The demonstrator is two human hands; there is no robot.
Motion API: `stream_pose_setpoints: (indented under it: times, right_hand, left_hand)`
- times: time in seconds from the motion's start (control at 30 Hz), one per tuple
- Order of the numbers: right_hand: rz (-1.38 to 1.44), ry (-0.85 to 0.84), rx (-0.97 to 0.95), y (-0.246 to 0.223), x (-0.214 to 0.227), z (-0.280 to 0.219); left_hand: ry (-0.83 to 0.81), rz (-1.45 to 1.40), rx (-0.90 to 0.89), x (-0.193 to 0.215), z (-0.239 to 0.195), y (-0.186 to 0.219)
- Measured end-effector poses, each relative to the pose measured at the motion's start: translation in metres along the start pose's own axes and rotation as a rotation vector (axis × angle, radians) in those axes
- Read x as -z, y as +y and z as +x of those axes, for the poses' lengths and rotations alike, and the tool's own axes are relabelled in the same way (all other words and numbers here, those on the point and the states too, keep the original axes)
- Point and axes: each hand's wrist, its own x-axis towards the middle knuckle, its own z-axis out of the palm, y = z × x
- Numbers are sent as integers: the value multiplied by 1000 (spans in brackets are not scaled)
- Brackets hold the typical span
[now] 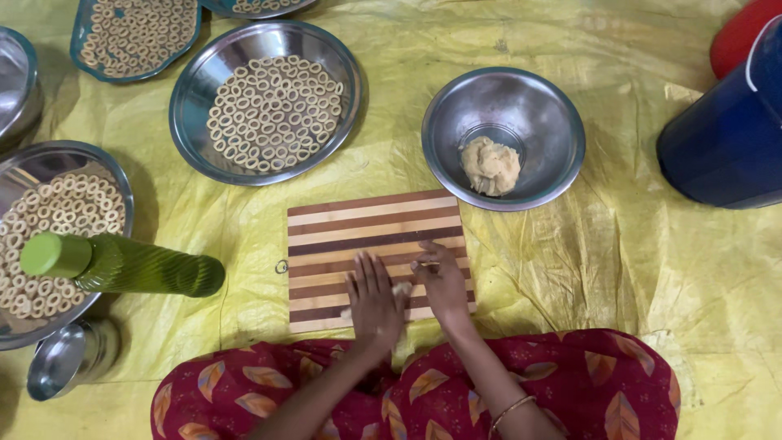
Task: The person rolls small pieces of dough into thin ropes on a wooden board, then joins the ends to form rings and places them into a metal tray. The process is repeated continuously with dough taken from a nearby bowl.
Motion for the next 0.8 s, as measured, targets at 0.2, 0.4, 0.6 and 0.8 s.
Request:
stream_pose_setpoints:
  times: [0.2,0.4,0.6,0.8]
  right_hand:
    - [-42,27,-59,-4,5,5]
    - [-47,13,-68,-12,8,1]
    - [-74,-6,-101,-12,5,-2]
    - [-98,-28,-89,-7,5,0]
  left_hand:
    - [175,79,-95,49,97,-29]
    - [107,145,-179,47,70,-20]
    - [-68,-8,-352,9,-21,-11]
    - [-88,204,-467,22,29,-23]
